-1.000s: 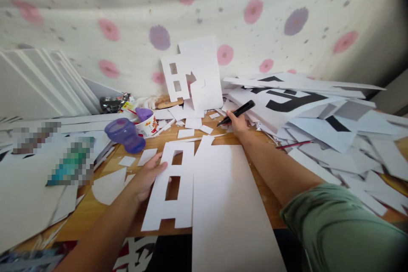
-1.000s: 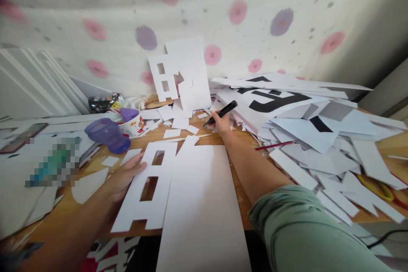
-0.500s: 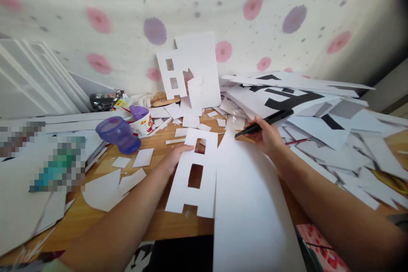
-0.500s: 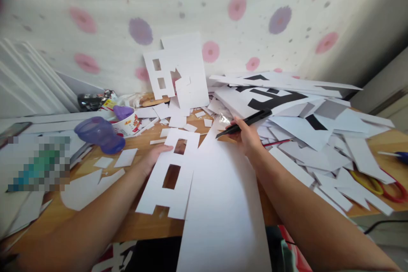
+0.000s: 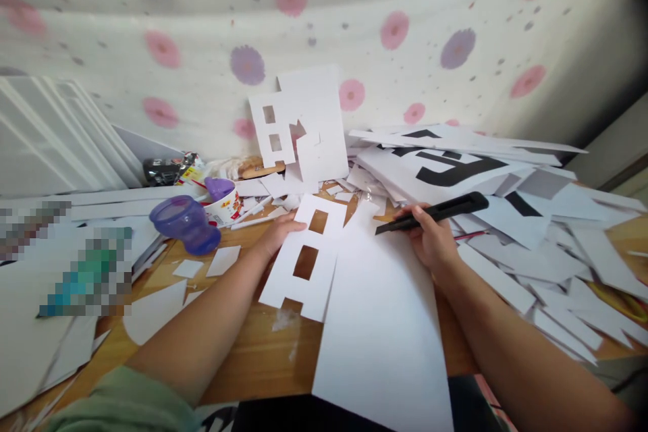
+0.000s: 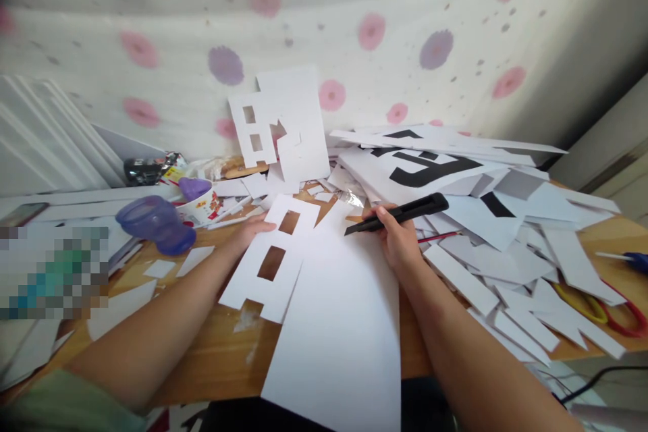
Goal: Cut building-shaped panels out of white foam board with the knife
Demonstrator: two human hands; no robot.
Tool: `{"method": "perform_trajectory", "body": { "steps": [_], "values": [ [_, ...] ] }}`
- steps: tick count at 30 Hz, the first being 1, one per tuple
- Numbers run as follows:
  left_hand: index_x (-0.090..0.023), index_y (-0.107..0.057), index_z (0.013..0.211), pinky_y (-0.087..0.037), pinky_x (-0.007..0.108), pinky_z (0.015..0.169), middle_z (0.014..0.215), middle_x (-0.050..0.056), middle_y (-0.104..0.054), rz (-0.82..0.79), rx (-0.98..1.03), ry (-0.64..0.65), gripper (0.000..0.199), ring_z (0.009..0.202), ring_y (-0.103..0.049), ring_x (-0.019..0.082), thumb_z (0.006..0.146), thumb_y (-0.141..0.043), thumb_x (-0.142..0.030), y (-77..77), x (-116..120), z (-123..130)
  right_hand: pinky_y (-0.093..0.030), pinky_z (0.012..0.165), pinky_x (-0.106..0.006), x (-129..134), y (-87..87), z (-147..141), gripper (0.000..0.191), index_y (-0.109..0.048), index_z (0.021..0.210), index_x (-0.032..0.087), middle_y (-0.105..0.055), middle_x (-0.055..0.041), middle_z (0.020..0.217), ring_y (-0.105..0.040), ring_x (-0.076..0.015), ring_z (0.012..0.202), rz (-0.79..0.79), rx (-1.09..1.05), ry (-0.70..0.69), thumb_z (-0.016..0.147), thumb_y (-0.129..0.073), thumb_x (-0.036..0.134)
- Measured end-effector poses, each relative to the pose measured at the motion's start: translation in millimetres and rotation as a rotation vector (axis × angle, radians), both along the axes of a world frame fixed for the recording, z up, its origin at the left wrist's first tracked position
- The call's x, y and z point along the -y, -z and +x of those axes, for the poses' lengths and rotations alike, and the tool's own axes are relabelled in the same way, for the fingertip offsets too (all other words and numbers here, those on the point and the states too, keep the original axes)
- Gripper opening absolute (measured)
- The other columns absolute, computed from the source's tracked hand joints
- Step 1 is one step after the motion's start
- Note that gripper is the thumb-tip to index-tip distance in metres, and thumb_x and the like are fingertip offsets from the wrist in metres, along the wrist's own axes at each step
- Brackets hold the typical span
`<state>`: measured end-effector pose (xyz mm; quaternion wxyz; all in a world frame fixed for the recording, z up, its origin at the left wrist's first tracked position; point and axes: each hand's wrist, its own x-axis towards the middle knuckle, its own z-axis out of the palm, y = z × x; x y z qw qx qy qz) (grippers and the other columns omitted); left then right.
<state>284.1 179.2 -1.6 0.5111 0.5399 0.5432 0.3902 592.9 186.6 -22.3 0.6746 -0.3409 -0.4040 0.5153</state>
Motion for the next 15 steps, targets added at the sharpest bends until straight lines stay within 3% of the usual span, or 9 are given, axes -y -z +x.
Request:
{"method": "perform_trajectory", "body": {
  "steps": [3, 8, 12, 15],
  "values": [
    [-0.016, -0.07, 0.081, -0.048, 0.034, 0.073, 0.094, 0.008, -0.069, 0.076, -0.204, -0.055, 0.031, 0.09, -0.064, 0.028, 0.07, -0.072, -0.045, -0.3, 23.2, -7.6, -0.054, 0.065, -0.028, 0.4, 5.8, -1.5, 0.027, -0.068, 0.08, 0.019, -0.07, -0.0032, 0.073, -0.065, -0.0172, 0.072, 0.008, 0.039, -0.013, 0.071, -0.08, 0.042],
    [-0.021, -0.057, 0.056, -0.04, 0.035, 0.068, 0.072, 0.005, -0.058, 0.114, -0.656, -0.126, 0.03, 0.077, -0.057, 0.027, 0.073, -0.059, -0.046, 7.9, 54.2, -23.1, -0.053, 0.063, -0.026, -0.8, 14.8, -1.7, 0.027, -0.069, 0.078, 0.017, -0.071, -0.0042, 0.072, -0.064, -0.0158, 0.068, -0.016, 0.134, 0.015, 0.071, -0.082, 0.04],
    [-0.023, -0.042, 0.048, -0.037, 0.037, 0.069, 0.062, 0.004, -0.048, 0.145, -0.943, -0.111, 0.042, 0.072, -0.053, 0.028, 0.076, -0.057, -0.05, -0.9, 56.9, -38.5, -0.053, 0.056, -0.028, -1.2, 16.8, -2.0, 0.033, -0.068, 0.076, 0.017, -0.07, -0.0044, 0.067, -0.064, -0.0165, 0.059, -0.068, 0.13, 0.038, 0.069, -0.082, 0.046],
    [-0.022, -0.046, 0.053, -0.04, 0.04, 0.073, 0.063, 0.006, -0.052, 0.152, -1.057, -0.051, 0.039, 0.074, -0.056, 0.029, 0.082, -0.05, -0.047, -10.7, 52.7, -37.5, -0.055, 0.053, -0.03, -0.1, 18.3, -3.7, 0.04, -0.066, 0.075, 0.016, -0.069, -0.0048, 0.066, -0.064, -0.0176, 0.057, -0.119, 0.098, 0.029, 0.068, -0.08, 0.054]
  ]
}}
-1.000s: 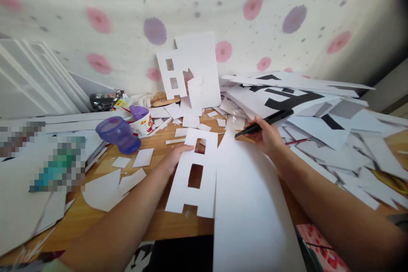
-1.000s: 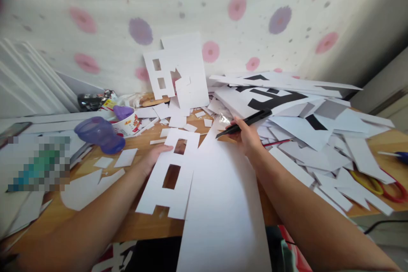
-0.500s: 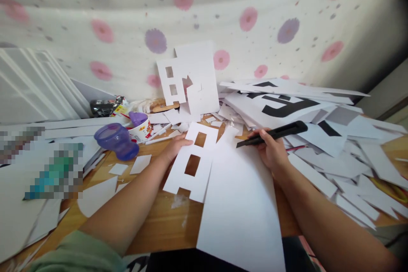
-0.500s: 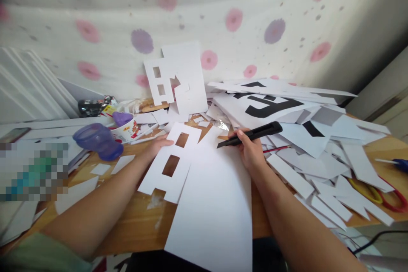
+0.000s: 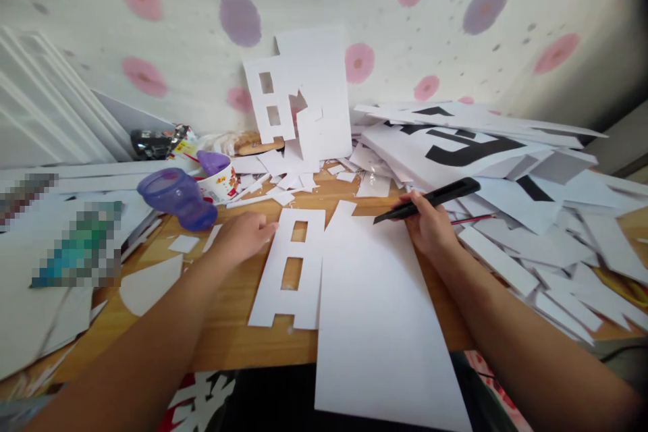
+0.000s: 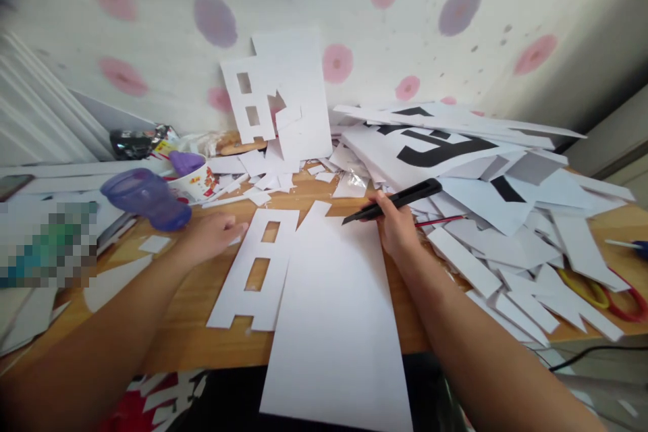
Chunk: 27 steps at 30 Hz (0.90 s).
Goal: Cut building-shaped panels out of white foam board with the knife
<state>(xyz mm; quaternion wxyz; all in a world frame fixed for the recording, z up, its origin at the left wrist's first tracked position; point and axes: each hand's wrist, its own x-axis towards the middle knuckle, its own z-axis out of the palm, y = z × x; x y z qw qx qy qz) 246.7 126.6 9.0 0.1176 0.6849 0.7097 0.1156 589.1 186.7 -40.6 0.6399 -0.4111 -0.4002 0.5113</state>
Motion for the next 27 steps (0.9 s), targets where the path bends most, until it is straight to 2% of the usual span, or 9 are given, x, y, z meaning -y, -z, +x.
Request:
{"method": "perform_trajectory", "body": {
  "steps": [3, 5, 7, 10, 14, 16, 20, 23, 27],
  "values": [
    [-0.021, -0.064, 0.086, -0.041, 0.041, 0.092, 0.103, 0.01, -0.066, -0.026, -0.016, 0.185, 0.026, 0.106, -0.058, 0.031, 0.084, -0.053, -0.045, -0.2, -2.9, 15.9, -0.057, 0.056, -0.031, 2.5, 3.6, -4.4, 0.042, -0.067, 0.076, 0.016, -0.067, -0.0041, 0.066, -0.066, -0.0181, 0.061, -0.021, -0.016, -0.01, 0.067, -0.08, 0.056],
    [-0.029, -0.063, 0.117, -0.033, 0.039, 0.108, 0.141, 0.004, -0.054, -0.102, 0.002, 0.375, 0.053, 0.132, -0.044, 0.03, 0.071, -0.07, -0.054, 6.5, -3.2, 28.8, -0.058, 0.058, -0.03, 3.7, 6.8, -8.4, 0.04, -0.067, 0.077, 0.017, -0.068, -0.0038, 0.068, -0.067, -0.018, 0.064, -0.017, -0.018, 0.005, 0.068, -0.08, 0.054],
    [-0.032, -0.047, 0.141, -0.018, 0.048, 0.118, 0.16, 0.005, -0.03, -0.196, -0.046, 0.516, 0.089, 0.146, -0.023, 0.034, 0.063, -0.075, -0.065, 16.0, -3.6, 37.5, -0.058, 0.057, -0.029, 2.5, 10.0, -12.2, 0.037, -0.067, 0.077, 0.018, -0.068, -0.0034, 0.068, -0.067, -0.0172, 0.064, -0.005, -0.015, 0.033, 0.069, -0.081, 0.052],
    [-0.027, -0.027, 0.154, -0.006, 0.06, 0.118, 0.165, 0.01, -0.014, -0.227, -0.136, 0.544, 0.107, 0.151, -0.005, 0.037, 0.068, -0.066, -0.076, 29.0, -6.7, 38.1, -0.058, 0.056, -0.028, -5.6, 12.8, -16.9, 0.035, -0.068, 0.076, 0.018, -0.067, -0.0026, 0.067, -0.066, -0.0164, 0.062, 0.014, -0.032, 0.049, 0.068, -0.082, 0.049],
    [-0.027, -0.026, 0.155, -0.006, 0.061, 0.118, 0.165, 0.009, -0.011, -0.189, -0.119, 0.481, 0.101, 0.152, -0.002, 0.033, 0.074, -0.061, -0.076, 34.9, -14.7, 28.1, -0.06, 0.064, -0.029, -18.9, 3.8, -27.4, 0.036, -0.066, 0.074, 0.018, -0.068, -0.0021, 0.068, -0.068, -0.0168, 0.068, 0.055, -0.074, 0.009, 0.07, -0.081, 0.05],
    [-0.028, -0.026, 0.155, -0.006, 0.063, 0.117, 0.165, 0.009, -0.01, -0.188, -0.11, 0.454, 0.098, 0.152, 0.001, 0.033, 0.075, -0.061, -0.074, 33.6, -16.3, 26.2, -0.06, 0.062, -0.029, -19.7, -6.2, -37.2, 0.039, -0.067, 0.077, 0.018, -0.07, -0.0034, 0.074, -0.069, -0.0168, 0.068, 0.092, -0.031, -0.101, 0.075, -0.076, 0.055],
    [-0.026, -0.032, 0.153, -0.004, 0.061, 0.118, 0.165, 0.01, -0.011, -0.175, -0.105, 0.409, 0.089, 0.152, 0.002, 0.032, 0.079, -0.061, -0.068, 29.2, -9.3, 32.7, -0.05, 0.04, -0.025, -8.0, -19.8, -61.1, 0.046, -0.069, 0.087, 0.017, -0.072, -0.0054, 0.081, -0.063, -0.0136, 0.047, 0.131, 0.087, -0.403, 0.08, -0.068, 0.063],
    [-0.024, -0.033, 0.152, -0.008, 0.055, 0.12, 0.165, 0.008, -0.011, -0.196, -0.094, 0.423, 0.086, 0.152, 0.0, 0.03, 0.082, -0.061, -0.064, 27.7, -1.3, 40.9, -0.051, 0.041, -0.024, 0.3, -14.8, -72.3, 0.046, -0.068, 0.088, 0.019, -0.072, -0.004, 0.082, -0.065, -0.0142, 0.047, 0.073, 0.029, -0.444, 0.079, -0.068, 0.065],
    [-0.02, -0.02, 0.156, -0.005, 0.057, 0.12, 0.165, 0.009, -0.003, -0.264, -0.108, 0.451, 0.107, 0.152, 0.004, 0.031, 0.074, -0.064, -0.071, 28.3, 3.7, 47.8, -0.054, 0.045, -0.025, -0.1, -1.1, -74.6, 0.046, -0.067, 0.082, 0.02, -0.072, -0.0025, 0.076, -0.065, -0.0142, 0.048, -0.001, -0.039, -0.425, 0.076, -0.069, 0.066]
  ]
}}
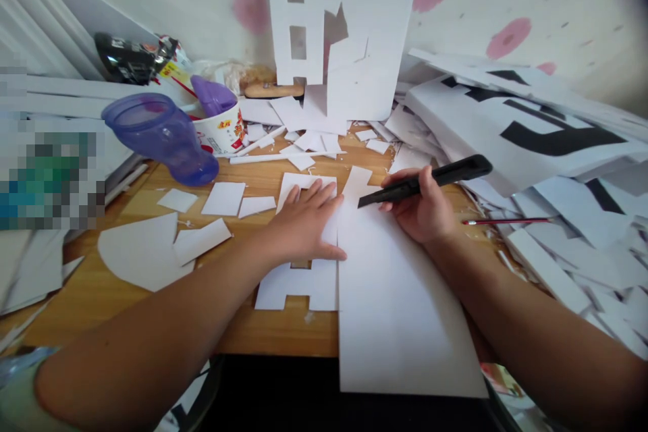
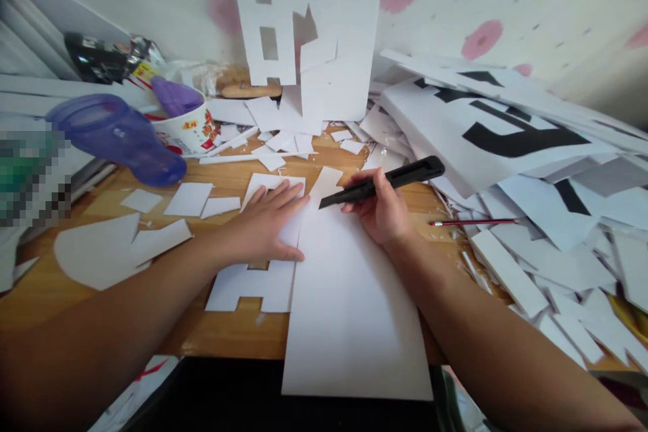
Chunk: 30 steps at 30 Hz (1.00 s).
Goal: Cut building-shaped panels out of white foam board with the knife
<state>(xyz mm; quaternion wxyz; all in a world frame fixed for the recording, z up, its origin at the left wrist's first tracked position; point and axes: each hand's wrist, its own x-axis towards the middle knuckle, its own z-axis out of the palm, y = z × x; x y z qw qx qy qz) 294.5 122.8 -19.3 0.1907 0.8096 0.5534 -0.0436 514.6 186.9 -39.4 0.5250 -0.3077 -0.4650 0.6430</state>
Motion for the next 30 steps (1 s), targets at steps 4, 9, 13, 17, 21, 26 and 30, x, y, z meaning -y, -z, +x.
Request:
{"method": "perform_trajectory", "body": {
  "steps": [4, 9, 13, 17, 21, 26, 30],
  "values": [
    [-0.016, -0.012, 0.157, 0.0, 0.059, 0.119, 0.165, 0.012, 0.003, -0.034, -0.015, 0.014, 0.122, 0.151, 0.01, 0.033, 0.066, -0.066, -0.077, 0.7, 2.6, 2.7, -0.055, 0.045, -0.024, -4.0, 3.3, 0.8, 0.046, -0.067, 0.08, 0.019, -0.071, -0.0029, 0.075, -0.067, -0.0153, 0.053, -0.036, -0.024, -0.007, 0.074, -0.073, 0.064],
    [-0.014, -0.007, 0.157, 0.005, 0.063, 0.117, 0.164, 0.012, 0.008, -0.041, -0.02, 0.046, 0.13, 0.149, 0.015, 0.037, 0.062, -0.065, -0.081, 3.2, 3.3, 4.6, -0.055, 0.044, -0.024, -6.3, 3.4, 1.3, 0.048, -0.066, 0.08, 0.019, -0.071, -0.0025, 0.074, -0.067, -0.0148, 0.053, -0.019, -0.012, -0.024, 0.076, -0.071, 0.066],
    [-0.014, -0.006, 0.157, 0.006, 0.067, 0.114, 0.164, 0.011, 0.009, -0.053, -0.037, 0.024, 0.13, 0.149, 0.015, 0.038, 0.062, -0.065, -0.08, 3.7, 2.5, 7.4, -0.057, 0.047, -0.025, -9.5, 1.0, 6.0, 0.045, -0.066, 0.079, 0.017, -0.071, -0.0029, 0.076, -0.066, -0.0143, 0.052, -0.039, -0.007, -0.052, 0.074, -0.076, 0.061],
    [-0.016, -0.007, 0.158, 0.006, 0.068, 0.114, 0.165, 0.01, 0.008, -0.033, -0.02, 0.022, 0.13, 0.149, 0.014, 0.038, 0.061, -0.066, -0.079, 3.1, 4.1, 8.0, -0.058, 0.05, -0.024, -9.7, -8.8, 11.2, 0.035, -0.065, 0.079, 0.019, -0.068, 0.0017, 0.068, -0.066, -0.0134, 0.05, -0.026, 0.052, -0.049, 0.065, -0.088, 0.041],
    [-0.019, -0.011, 0.158, 0.003, 0.064, 0.116, 0.165, 0.009, 0.004, -0.01, -0.005, 0.021, 0.125, 0.15, 0.009, 0.037, 0.063, -0.065, -0.079, 4.8, 3.0, 4.0, -0.059, 0.053, -0.023, -3.7, -13.4, 9.8, 0.036, -0.068, 0.087, 0.021, -0.069, 0.0023, 0.071, -0.068, -0.0129, 0.054, -0.002, 0.122, -0.04, 0.062, -0.091, 0.032],
    [-0.023, -0.021, 0.156, -0.008, 0.059, 0.119, 0.165, 0.006, -0.01, 0.034, -0.001, 0.02, 0.106, 0.151, -0.005, 0.034, 0.073, -0.062, -0.075, 5.3, -4.5, -1.6, -0.059, 0.056, -0.026, 0.2, -7.6, 5.2, 0.033, -0.073, 0.095, 0.018, -0.072, -0.0034, 0.074, -0.07, -0.0168, 0.059, 0.133, 0.334, -0.158, 0.073, -0.084, 0.04],
    [-0.02, -0.016, 0.157, -0.007, 0.056, 0.12, 0.165, 0.007, -0.009, 0.019, -0.025, -0.016, 0.113, 0.152, -0.003, 0.032, 0.072, -0.061, -0.077, 3.6, -7.0, -2.2, -0.057, 0.06, -0.027, -1.7, -3.0, 5.4, 0.025, -0.074, 0.097, 0.022, -0.071, -0.0008, 0.071, -0.067, -0.0145, 0.057, 0.325, 0.482, -0.153, 0.078, -0.08, 0.037]
  ]
}}
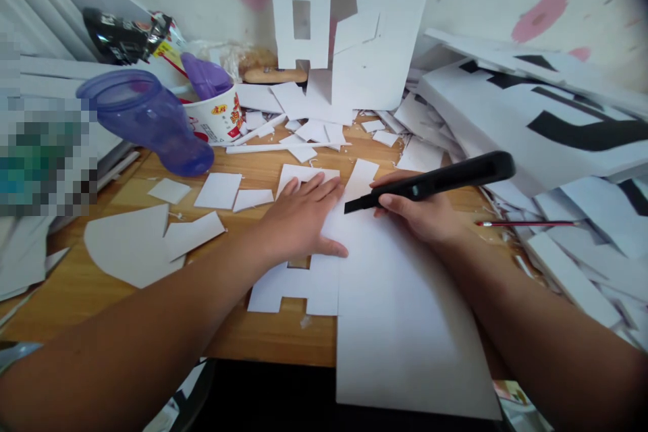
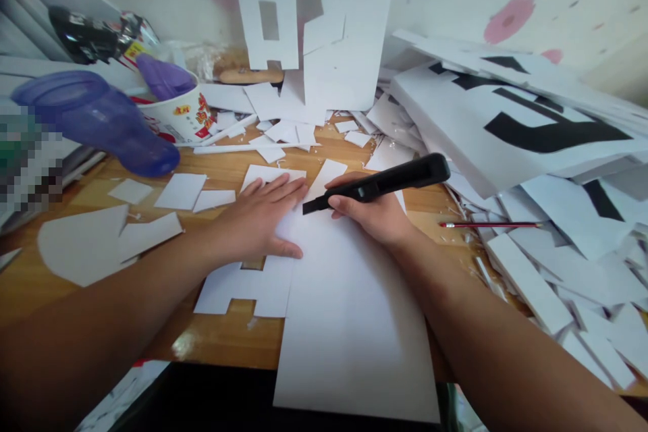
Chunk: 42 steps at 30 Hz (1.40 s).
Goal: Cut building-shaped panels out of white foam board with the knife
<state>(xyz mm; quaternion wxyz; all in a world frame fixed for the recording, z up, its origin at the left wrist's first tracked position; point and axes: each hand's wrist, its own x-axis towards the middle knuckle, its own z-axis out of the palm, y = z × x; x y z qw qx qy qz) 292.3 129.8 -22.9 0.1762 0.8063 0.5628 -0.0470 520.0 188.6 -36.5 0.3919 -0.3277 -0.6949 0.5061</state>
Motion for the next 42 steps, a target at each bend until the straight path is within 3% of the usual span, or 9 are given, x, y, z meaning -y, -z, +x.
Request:
{"method": "perform_trajectory", "body": {
  "steps": [5, 11, 21, 35, 42],
  "values": [
    [-0.022, -0.01, 0.158, -0.003, 0.06, 0.119, 0.165, 0.006, 0.0, -0.03, -0.036, -0.002, 0.116, 0.152, 0.006, 0.032, 0.071, -0.061, -0.079, -1.4, 0.1, 0.5, -0.058, 0.07, -0.031, 5.2, -0.4, -2.4, 0.019, -0.074, 0.092, 0.026, -0.072, -0.0021, 0.085, -0.068, -0.0176, 0.072, 0.182, 0.039, 0.092, 0.075, -0.081, 0.032],
    [-0.026, -0.018, 0.157, -0.005, 0.061, 0.118, 0.165, 0.006, -0.003, -0.019, -0.026, 0.004, 0.11, 0.152, 0.003, 0.034, 0.071, -0.062, -0.078, -1.2, 0.1, 0.1, -0.057, 0.069, -0.029, 12.5, -1.9, -5.9, 0.016, -0.072, 0.092, 0.028, -0.071, -0.0014, 0.086, -0.067, -0.017, 0.075, 0.315, 0.024, 0.046, 0.078, -0.076, 0.023],
    [-0.026, -0.019, 0.157, -0.005, 0.062, 0.118, 0.165, 0.007, -0.003, -0.009, -0.015, 0.005, 0.112, 0.152, 0.003, 0.034, 0.069, -0.062, -0.08, 1.6, -1.2, -0.2, -0.058, 0.074, -0.029, 11.9, 2.2, -6.1, 0.019, -0.072, 0.097, 0.028, -0.073, -0.002, 0.089, -0.068, -0.017, 0.079, 0.324, 0.058, -0.046, 0.078, -0.076, 0.024],
    [-0.026, -0.02, 0.156, -0.006, 0.062, 0.118, 0.165, 0.008, -0.006, -0.012, -0.023, 0.004, 0.114, 0.151, -0.001, 0.037, 0.067, -0.064, -0.08, 0.5, -2.2, 0.6, -0.052, 0.065, -0.026, 11.9, 3.1, -2.6, 0.015, -0.071, 0.098, 0.027, -0.07, -0.0006, 0.084, -0.063, -0.0146, 0.07, 0.393, 0.15, -0.122, 0.083, -0.072, 0.026],
    [-0.026, -0.024, 0.155, -0.012, 0.061, 0.117, 0.165, 0.009, -0.011, 0.01, -0.058, 0.023, 0.109, 0.151, -0.004, 0.035, 0.068, -0.064, -0.079, -3.1, -3.2, 1.6, -0.048, 0.061, -0.023, 13.6, 0.1, 0.7, 0.013, -0.07, 0.096, 0.027, -0.067, 0.0014, 0.08, -0.06, -0.0123, 0.066, 0.418, 0.211, -0.155, 0.083, -0.071, 0.024]
  ]
}}
